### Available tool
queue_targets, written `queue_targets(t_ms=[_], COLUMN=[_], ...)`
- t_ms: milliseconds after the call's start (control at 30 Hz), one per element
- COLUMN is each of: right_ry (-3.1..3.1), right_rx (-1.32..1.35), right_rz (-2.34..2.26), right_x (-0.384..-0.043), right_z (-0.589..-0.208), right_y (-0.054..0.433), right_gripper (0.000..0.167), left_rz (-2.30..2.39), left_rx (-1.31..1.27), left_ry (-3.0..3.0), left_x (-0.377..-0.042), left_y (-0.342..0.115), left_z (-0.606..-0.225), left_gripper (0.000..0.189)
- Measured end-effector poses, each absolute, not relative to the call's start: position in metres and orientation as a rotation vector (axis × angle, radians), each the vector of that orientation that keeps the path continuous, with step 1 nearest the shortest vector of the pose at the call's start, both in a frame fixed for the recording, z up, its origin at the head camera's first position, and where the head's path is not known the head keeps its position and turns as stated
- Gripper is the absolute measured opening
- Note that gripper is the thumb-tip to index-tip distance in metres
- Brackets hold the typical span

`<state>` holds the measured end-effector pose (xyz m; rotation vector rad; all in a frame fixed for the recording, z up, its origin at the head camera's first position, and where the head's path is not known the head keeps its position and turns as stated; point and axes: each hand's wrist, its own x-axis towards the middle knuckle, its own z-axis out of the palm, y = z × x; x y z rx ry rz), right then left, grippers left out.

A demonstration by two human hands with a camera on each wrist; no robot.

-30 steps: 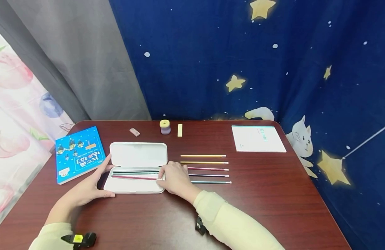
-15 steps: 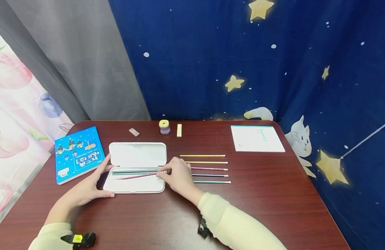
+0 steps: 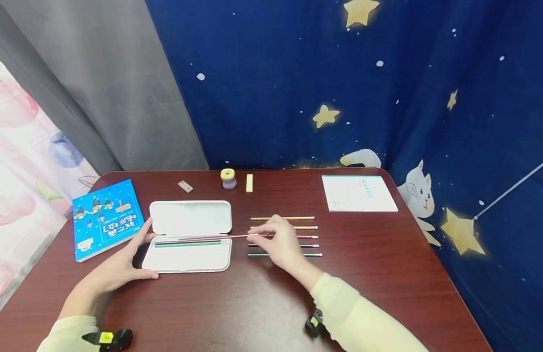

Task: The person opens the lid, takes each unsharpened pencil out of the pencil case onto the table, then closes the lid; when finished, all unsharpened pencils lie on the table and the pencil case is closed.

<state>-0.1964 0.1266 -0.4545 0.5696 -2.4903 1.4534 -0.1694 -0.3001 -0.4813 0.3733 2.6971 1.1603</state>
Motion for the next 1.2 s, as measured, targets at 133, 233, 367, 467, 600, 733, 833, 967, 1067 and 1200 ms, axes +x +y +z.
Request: queue_targets(t_ms=[133, 233, 367, 467, 600, 733, 833, 967, 1067, 1200], right_ry=[-2.488, -2.523, -2.554, -2.576, -2.611, -2.633, -2.659, -2.719, -2.755, -2.779], right_rx=[0.542, 0.487, 0.416, 0.383, 0.355, 0.344, 0.337, 0.323, 0.32, 0.322], right_rz=[1.383, 1.354, 1.345, 1.33, 1.285, 1.226, 1.191, 1.152, 1.113, 1.062], right_x=[-0.188, -0.178, -0.164, -0.156, -0.15, -0.147, -0.145, -0.143, -0.142, -0.143], right_z=[-0.454, -0.456, -0.461, -0.466, -0.472, -0.478, -0.48, -0.482, -0.484, -0.486], right_y=[0.161, 0.188, 0.218, 0.233, 0.246, 0.254, 0.259, 0.262, 0.263, 0.263], right_gripper=[0.013, 0.013, 0.013, 0.013, 0.013, 0.012, 0.013, 0.014, 0.013, 0.015], left_rz=[1.157, 1.155, 1.149, 1.147, 1.146, 1.144, 1.147, 1.15, 1.152, 1.154], left_rx=[0.371, 0.374, 0.372, 0.369, 0.372, 0.368, 0.361, 0.363, 0.371, 0.37], left_ry=[2.699, 2.698, 2.702, 2.708, 2.712, 2.712, 2.711, 2.707, 2.702, 2.698], left_x=[-0.169, -0.169, -0.17, -0.17, -0.17, -0.171, -0.171, -0.171, -0.171, -0.171], left_y=[-0.301, -0.301, -0.301, -0.302, -0.303, -0.303, -0.303, -0.303, -0.302, -0.301], left_z=[-0.482, -0.482, -0.482, -0.482, -0.483, -0.484, -0.484, -0.484, -0.483, -0.483], left_gripper=[0.137, 0.137, 0.136, 0.137, 0.137, 0.137, 0.137, 0.137, 0.137, 0.137])
